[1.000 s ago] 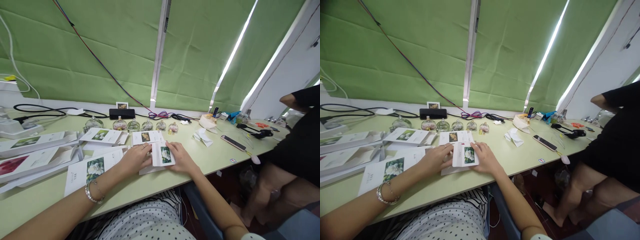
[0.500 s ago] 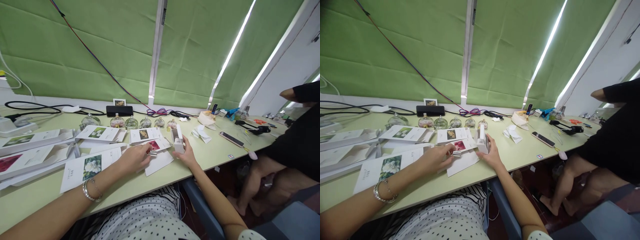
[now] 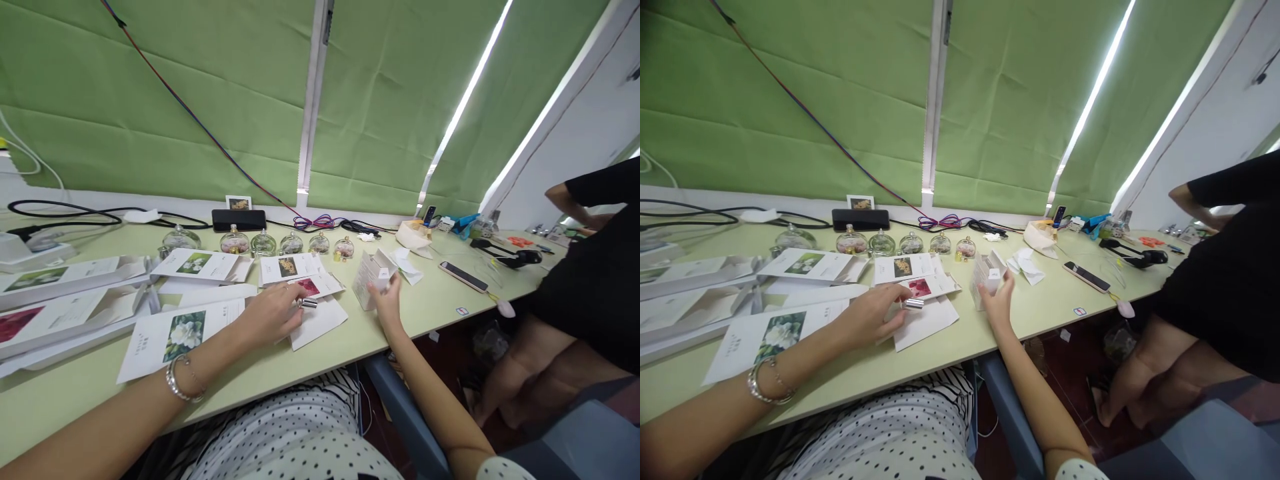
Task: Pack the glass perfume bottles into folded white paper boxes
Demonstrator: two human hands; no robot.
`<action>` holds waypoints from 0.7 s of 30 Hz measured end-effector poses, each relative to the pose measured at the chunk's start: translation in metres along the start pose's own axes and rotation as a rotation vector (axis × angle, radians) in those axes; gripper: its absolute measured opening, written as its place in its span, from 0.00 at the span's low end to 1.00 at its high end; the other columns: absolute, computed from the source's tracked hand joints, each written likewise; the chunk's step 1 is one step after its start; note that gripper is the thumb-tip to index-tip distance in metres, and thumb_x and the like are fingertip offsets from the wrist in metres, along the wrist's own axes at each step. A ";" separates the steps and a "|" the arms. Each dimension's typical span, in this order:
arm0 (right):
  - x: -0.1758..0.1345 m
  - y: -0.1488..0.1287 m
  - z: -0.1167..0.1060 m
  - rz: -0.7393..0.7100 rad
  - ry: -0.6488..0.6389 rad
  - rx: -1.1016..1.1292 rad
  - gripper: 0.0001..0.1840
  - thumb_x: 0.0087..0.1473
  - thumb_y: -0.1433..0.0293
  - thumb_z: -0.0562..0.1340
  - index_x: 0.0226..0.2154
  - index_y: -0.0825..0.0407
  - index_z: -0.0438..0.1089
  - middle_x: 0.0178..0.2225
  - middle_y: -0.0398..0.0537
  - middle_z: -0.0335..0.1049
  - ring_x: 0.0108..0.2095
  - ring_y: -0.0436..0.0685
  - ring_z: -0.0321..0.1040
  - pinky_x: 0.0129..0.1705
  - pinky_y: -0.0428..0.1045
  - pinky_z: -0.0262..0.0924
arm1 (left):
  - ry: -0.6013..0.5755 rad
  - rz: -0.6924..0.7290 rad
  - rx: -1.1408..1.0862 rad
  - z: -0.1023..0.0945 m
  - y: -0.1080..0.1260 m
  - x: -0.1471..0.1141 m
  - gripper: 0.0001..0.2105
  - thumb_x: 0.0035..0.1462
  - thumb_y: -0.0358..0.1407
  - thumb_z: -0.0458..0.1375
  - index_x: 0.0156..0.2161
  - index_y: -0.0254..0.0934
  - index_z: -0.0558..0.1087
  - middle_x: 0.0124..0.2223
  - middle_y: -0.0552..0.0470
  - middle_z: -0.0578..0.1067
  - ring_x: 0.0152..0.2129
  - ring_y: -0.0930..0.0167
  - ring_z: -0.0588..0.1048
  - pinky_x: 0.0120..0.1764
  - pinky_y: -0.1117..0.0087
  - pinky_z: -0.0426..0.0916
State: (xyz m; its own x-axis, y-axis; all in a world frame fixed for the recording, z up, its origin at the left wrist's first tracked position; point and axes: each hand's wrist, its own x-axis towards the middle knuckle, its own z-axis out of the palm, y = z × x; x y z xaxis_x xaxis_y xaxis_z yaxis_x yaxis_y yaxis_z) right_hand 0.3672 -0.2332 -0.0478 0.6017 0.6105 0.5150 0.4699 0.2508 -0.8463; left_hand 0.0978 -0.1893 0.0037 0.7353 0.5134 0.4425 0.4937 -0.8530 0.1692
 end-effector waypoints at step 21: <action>0.077 -0.049 -0.034 -0.406 0.177 -0.291 0.16 0.52 0.69 0.58 0.45 0.53 0.65 0.43 0.52 0.68 0.44 0.59 0.65 0.48 0.58 0.59 | 0.096 0.308 -0.195 0.017 -0.005 -0.006 0.20 0.59 0.30 0.50 0.56 0.40 0.55 0.42 0.48 0.74 0.41 0.67 0.72 0.44 0.61 0.69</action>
State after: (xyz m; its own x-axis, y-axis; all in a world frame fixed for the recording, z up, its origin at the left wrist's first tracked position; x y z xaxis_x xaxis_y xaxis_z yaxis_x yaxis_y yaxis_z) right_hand 0.4128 -0.2238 0.0379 0.4221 0.3645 0.8300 0.8325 0.2067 -0.5141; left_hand 0.0987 -0.1868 -0.0144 0.7842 0.2263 0.5778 0.1515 -0.9728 0.1755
